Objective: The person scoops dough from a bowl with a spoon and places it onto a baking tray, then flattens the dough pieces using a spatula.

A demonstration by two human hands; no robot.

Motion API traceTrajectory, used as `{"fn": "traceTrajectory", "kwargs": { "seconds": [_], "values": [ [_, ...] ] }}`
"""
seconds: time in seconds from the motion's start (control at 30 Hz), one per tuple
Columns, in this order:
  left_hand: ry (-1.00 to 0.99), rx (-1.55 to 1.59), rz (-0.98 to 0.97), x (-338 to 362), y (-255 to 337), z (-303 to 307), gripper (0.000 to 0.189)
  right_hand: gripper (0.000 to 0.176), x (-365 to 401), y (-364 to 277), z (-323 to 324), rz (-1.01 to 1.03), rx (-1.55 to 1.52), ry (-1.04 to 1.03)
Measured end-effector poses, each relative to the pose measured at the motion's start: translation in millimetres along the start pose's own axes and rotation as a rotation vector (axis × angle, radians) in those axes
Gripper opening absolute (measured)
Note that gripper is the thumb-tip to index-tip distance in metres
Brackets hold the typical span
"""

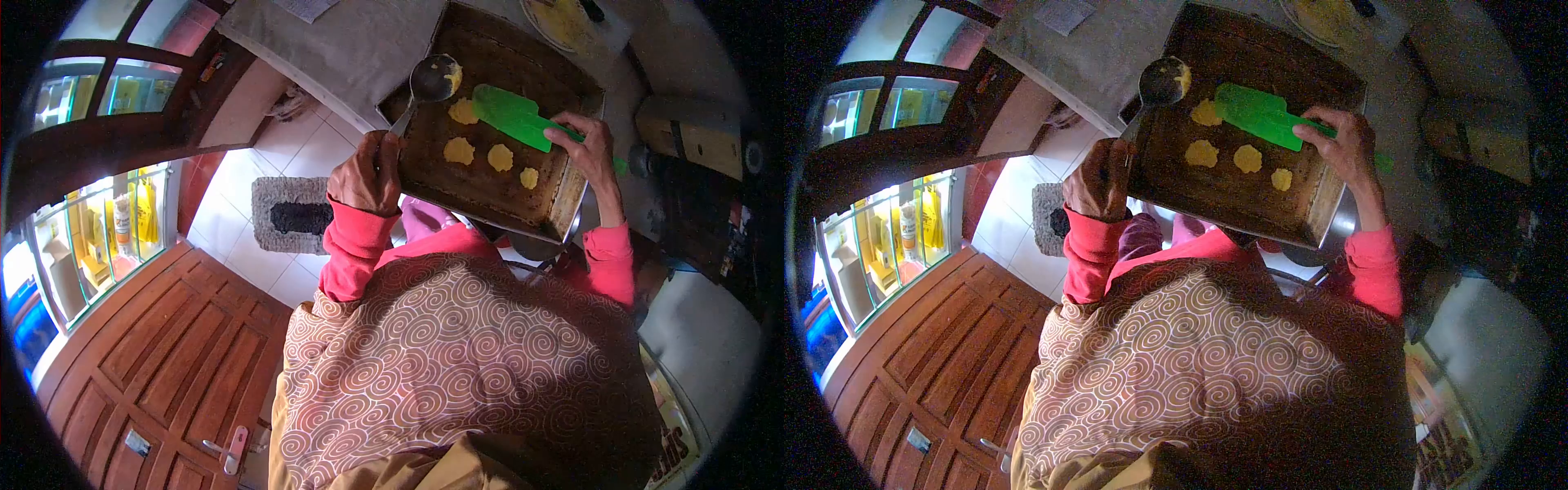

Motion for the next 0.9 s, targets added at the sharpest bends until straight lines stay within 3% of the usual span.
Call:
{"fn": "traceTrajectory", "kwargs": {
  "seconds": [0.37,0.47,0.67,0.77,0.9],
  "values": [
    [0.0,0.037,-0.064,3,-4,-5,0.015,0.024,14,-10,4,0.023,0.019,-0.023],
    [0.002,0.054,0.021,3,0,-2,0.015,0.025,11,-7,5,0.021,-0.017,0.023],
    [0.001,0.012,-0.082,3,0,-3,0.015,0.029,-2,-13,-3,0.026,0.045,0.085],
    [-0.015,0.051,0.018,4,-2,-4,0.015,0.034,-9,10,-18,0.102,-0.017,0.102],
    [-0.032,-0.018,-0.048,3,1,-1,0.013,0.038,-1,-11,-2,0.055,-0.055,0.021]
  ]
}}
Point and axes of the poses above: each hand's wrist, its own x-axis away from the middle knuckle, its own z-axis out of the back of the hand, y = z × x, the point moved 2 cm from there along -x, towards the middle knuckle, and after that the axes turned 5 degrees about -y, right-handed, at the moved point
